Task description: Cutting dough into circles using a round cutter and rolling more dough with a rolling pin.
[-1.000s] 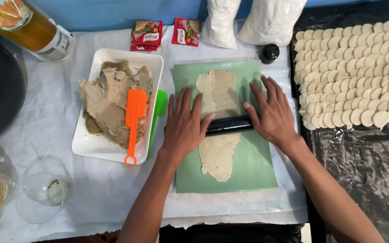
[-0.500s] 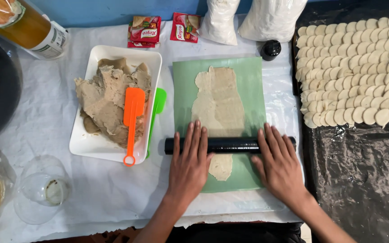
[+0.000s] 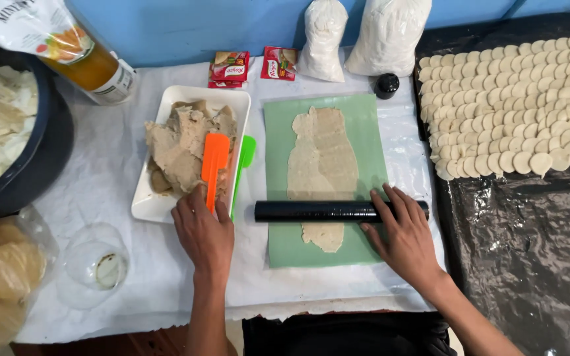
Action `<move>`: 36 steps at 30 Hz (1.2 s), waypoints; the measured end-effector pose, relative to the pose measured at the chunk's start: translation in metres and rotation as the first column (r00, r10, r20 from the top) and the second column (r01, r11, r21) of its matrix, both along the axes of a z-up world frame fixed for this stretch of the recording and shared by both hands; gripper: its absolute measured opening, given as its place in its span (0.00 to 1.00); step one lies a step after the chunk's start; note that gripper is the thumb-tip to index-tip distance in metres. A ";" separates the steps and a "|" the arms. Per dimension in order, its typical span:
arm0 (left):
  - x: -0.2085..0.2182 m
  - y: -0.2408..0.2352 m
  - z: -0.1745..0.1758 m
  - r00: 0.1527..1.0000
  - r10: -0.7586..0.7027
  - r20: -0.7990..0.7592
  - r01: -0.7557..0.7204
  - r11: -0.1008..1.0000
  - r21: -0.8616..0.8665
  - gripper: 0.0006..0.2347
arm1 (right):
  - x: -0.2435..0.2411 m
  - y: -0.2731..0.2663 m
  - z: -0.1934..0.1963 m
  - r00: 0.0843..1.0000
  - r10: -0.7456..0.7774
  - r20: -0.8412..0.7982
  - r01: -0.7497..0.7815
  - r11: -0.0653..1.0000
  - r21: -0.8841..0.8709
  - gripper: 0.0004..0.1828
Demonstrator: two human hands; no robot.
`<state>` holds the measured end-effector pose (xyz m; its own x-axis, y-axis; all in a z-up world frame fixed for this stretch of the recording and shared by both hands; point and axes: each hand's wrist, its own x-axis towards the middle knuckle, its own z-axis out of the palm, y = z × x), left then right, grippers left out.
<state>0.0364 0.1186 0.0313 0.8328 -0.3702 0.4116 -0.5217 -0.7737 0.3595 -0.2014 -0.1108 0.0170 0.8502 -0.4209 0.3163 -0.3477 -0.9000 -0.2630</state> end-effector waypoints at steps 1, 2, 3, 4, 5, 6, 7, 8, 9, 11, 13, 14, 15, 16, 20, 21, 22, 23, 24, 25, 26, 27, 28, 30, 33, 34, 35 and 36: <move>0.003 0.003 -0.006 1.000 0.000 0.005 0.000 1.000 -0.002 0.18 | 0.000 0.001 -0.003 1.000 0.000 0.005 0.000 1.000 -0.002 0.34; 0.007 0.005 -0.012 1.000 0.002 -0.025 -0.002 1.000 0.001 0.16 | 0.000 0.001 -0.005 1.000 0.008 0.009 -0.008 1.000 -0.027 0.35; 0.012 0.006 -0.018 0.999 0.005 -0.054 -0.005 1.000 0.004 0.14 | 0.000 0.001 -0.007 1.000 0.016 0.012 -0.015 0.999 -0.052 0.36; 0.013 0.009 -0.022 0.999 0.005 -0.048 -0.005 1.000 -0.001 0.14 | -0.001 0.001 -0.007 1.000 0.017 0.018 -0.016 0.998 -0.057 0.36; 0.014 0.010 -0.027 0.998 -0.007 -0.067 0.006 1.000 -0.011 0.13 | -0.001 0.002 -0.007 1.000 0.012 0.014 -0.011 0.999 -0.043 0.36; 0.016 0.011 -0.032 0.996 -0.022 -0.087 0.020 1.000 -0.021 0.11 | -0.001 0.002 -0.007 1.000 0.005 0.009 -0.005 1.000 -0.029 0.36; 0.017 0.013 -0.033 0.996 -0.024 -0.082 0.022 0.999 -0.027 0.11 | -0.002 0.003 -0.006 1.000 0.004 0.014 -0.003 0.999 -0.034 0.36; 0.017 0.014 -0.034 0.997 -0.035 -0.073 0.032 0.998 -0.046 0.10 | -0.002 0.003 -0.004 1.000 0.004 0.018 -0.004 1.000 -0.024 0.36; 0.019 0.015 -0.035 0.997 -0.047 -0.063 0.043 0.997 -0.065 0.08 | -0.002 0.003 -0.003 1.000 0.004 0.022 -0.004 1.000 -0.014 0.36; 0.020 0.019 -0.028 0.996 -0.049 -0.072 0.042 0.995 -0.093 0.08 | -0.003 0.003 -0.003 0.999 -0.004 0.036 0.003 1.000 0.021 0.35; 0.023 0.021 -0.015 0.995 -0.054 -0.079 0.044 0.991 -0.123 0.08 | 0.000 0.001 -0.001 0.999 -0.016 0.049 0.013 0.998 0.053 0.33; 0.021 0.025 -0.005 0.993 -0.047 -0.105 0.033 0.991 -0.132 0.08 | 0.002 0.001 0.001 0.999 -0.016 0.051 0.013 0.998 0.066 0.32; 0.019 0.029 0.004 0.991 -0.039 -0.130 0.021 0.990 -0.141 0.08 | 0.004 0.001 0.003 0.998 -0.017 0.053 0.012 0.997 0.079 0.32; 0.021 0.033 0.011 0.991 -0.031 -0.132 0.012 0.990 -0.139 0.08 | 0.007 0.000 0.004 0.999 -0.008 0.051 0.004 0.997 0.081 0.32; 0.030 0.049 0.036 0.995 -0.046 -0.089 0.033 0.990 -0.140 0.07 | 0.022 0.004 0.006 0.999 0.011 0.051 -0.016 0.996 0.084 0.30; 0.032 0.053 0.041 0.992 -0.053 -0.118 0.037 0.990 -0.134 0.06 | 0.026 0.005 0.006 0.998 0.022 0.055 -0.026 0.997 0.075 0.30; 0.036 0.056 0.040 0.992 -0.046 -0.118 0.030 0.991 -0.134 0.06 | 0.030 0.007 0.006 0.998 0.029 0.055 -0.033 0.997 0.075 0.30; 0.040 0.059 0.038 0.986 -0.025 -0.167 0.011 0.996 -0.088 0.06 | 0.034 0.008 0.005 0.998 0.036 0.054 -0.041 0.995 0.093 0.30; 0.042 0.064 0.036 0.976 -0.001 -0.218 -0.007 0.999 -0.036 0.06 | 0.037 0.012 0.003 0.998 0.043 0.049 -0.048 0.992 0.116 0.30; 0.044 0.065 0.034 0.975 0.007 -0.221 -0.014 0.999 -0.031 0.06 | 0.039 0.016 0.005 0.998 0.049 0.046 -0.055 0.991 0.121 0.30; 0.047 0.067 0.033 0.980 0.004 -0.197 -0.003 1.000 0.005 0.06 | 0.043 0.019 0.007 0.997 0.061 0.054 -0.067 0.990 0.124 0.30; 0.050 0.068 0.031 0.985 0.001 -0.172 0.006 0.999 0.041 0.06 | 0.047 0.022 0.009 0.995 0.072 0.063 -0.080 0.989 0.127 0.30; 0.052 0.065 0.032 0.985 0.005 -0.173 0.003 0.999 0.046 0.06 | 0.050 0.027 0.013 0.995 0.075 0.063 -0.083 0.988 0.132 0.30; 0.057 0.059 0.034 0.988 -0.041 -0.146 0.053 0.995 0.081 0.06 | 0.057 0.037 0.020 0.993 0.089 0.072 -0.100 0.981 0.164 0.28; 0.064 0.064 0.031 0.993 -0.063 -0.100 0.078 0.985 0.155 0.05 | 0.062 0.057 0.018 0.973 0.167 0.159 -0.186 0.976 0.116 0.27; 0.068 0.069 0.030 0.993 -0.057 -0.102 0.073 0.985 0.157 0.05 | 0.065 0.068 0.020 0.973 0.171 0.158 -0.191 0.974 0.119 0.27; 0.071 0.073 0.029 0.993 -0.072 -0.089 0.087 0.980 0.176 0.05 | 0.067 0.079 0.022 0.956 0.207 0.208 -0.244 0.954 0.172 0.23; 0.073 0.079 0.028 0.993 -0.088 -0.079 0.102 0.975 0.198 0.05 | 0.068 0.092 0.025 0.937 0.235 0.259 -0.295 0.928 0.225 0.19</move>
